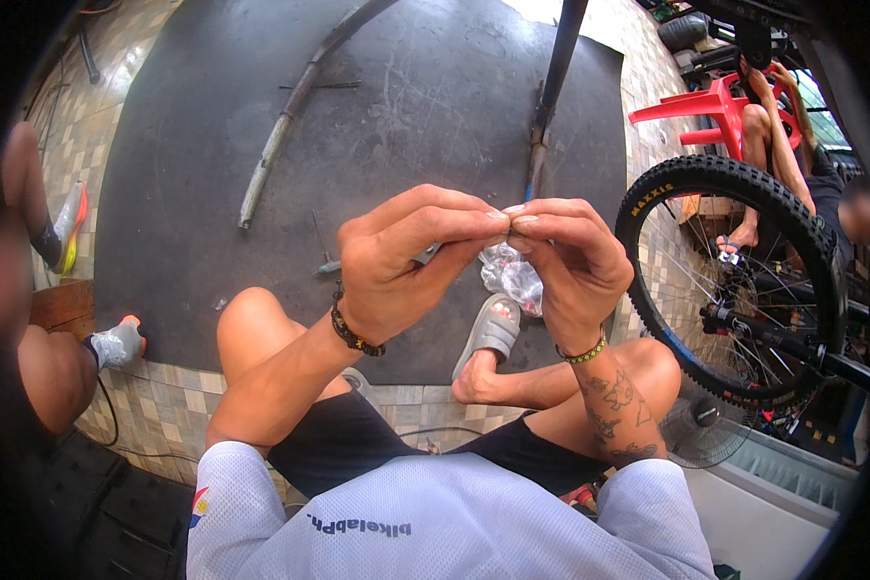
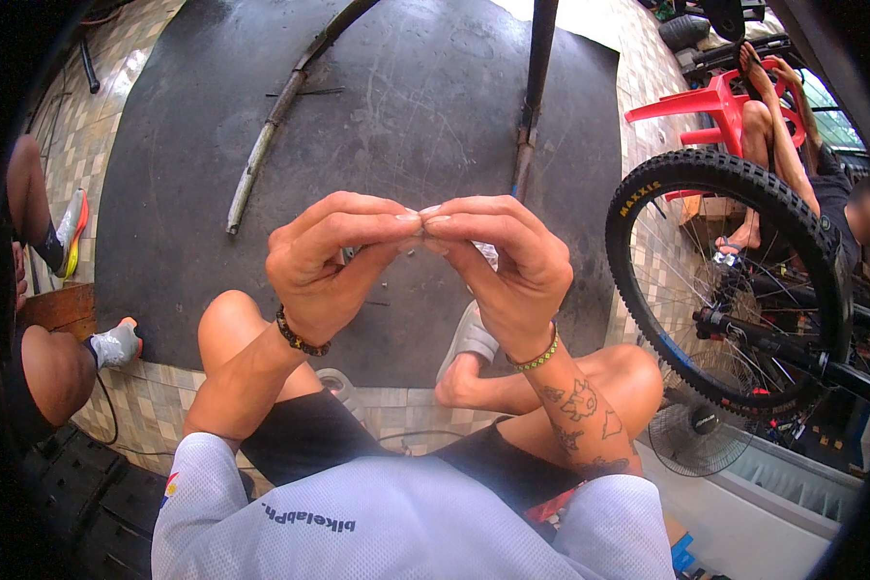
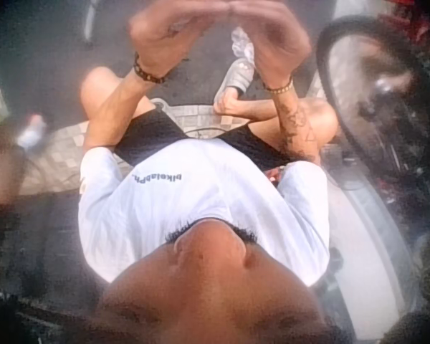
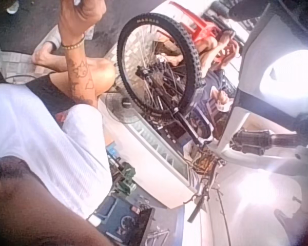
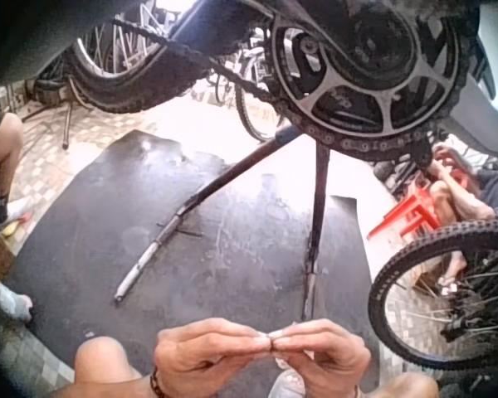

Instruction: The person is sitting on the floor in a workshop, using a screwdriver to adjust the crankset and chainring of a bicycle mounted on a repair stand. They repeatedly tighten bolts and check the chain alignment.

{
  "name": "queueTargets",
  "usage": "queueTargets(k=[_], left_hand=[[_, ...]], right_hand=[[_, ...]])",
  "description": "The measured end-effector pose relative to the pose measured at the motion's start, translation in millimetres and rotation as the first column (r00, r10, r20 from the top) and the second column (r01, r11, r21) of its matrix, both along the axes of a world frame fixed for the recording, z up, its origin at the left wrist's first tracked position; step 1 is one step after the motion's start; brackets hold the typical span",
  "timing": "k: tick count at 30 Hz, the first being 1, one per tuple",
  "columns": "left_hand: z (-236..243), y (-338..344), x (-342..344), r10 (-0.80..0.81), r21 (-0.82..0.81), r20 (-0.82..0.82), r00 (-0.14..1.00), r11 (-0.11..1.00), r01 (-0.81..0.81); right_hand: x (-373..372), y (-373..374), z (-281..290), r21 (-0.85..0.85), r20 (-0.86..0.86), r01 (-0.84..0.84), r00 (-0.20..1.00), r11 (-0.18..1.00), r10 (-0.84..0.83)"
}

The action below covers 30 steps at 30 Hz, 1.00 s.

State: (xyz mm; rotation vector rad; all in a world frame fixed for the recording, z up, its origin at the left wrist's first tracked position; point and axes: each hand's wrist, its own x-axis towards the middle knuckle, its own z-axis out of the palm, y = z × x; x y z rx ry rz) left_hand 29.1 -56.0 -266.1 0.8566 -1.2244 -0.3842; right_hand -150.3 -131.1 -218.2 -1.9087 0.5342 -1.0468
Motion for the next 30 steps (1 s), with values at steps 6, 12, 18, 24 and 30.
queueTargets(k=[6,12,18,24,30], left_hand=[[1.8,-0.7,-1.8,0.01,-0.001,-0.013,1.0,1.0,-0.01],[-1.8,-1.0,-3.0,0.009,-0.008,-0.015,1.0,1.0,-0.009],[-1.5,-0.1,-2.3,0.013,-0.005,-0.007,1.0,1.0,-0.013],[-0.3,1.8,-1.9,0.012,-0.004,-0.005,1.0,1.0,-0.012],[-5.7,-8.2,3.9,-0.006,0.155,0.058,0.998,0.988,-0.003]], right_hand=[[0.2,0.9,0.7,0.021,0.012,-0.003,1.0,1.0,0.002],[-1.2,0.1,-2.2,0.013,0.017,-0.015,1.0,1.0,0.015],[-0.5,0.4,-2.0,0.015,0.021,-0.019,1.0,1.0,0.018],[-1.0,1.6,-2.1,0.016,0.024,-0.015,1.0,1.0,0.015],[-2.4,-7.1,-23.3,0.076,-0.043,0.095,0.995,0.993,-0.092]])
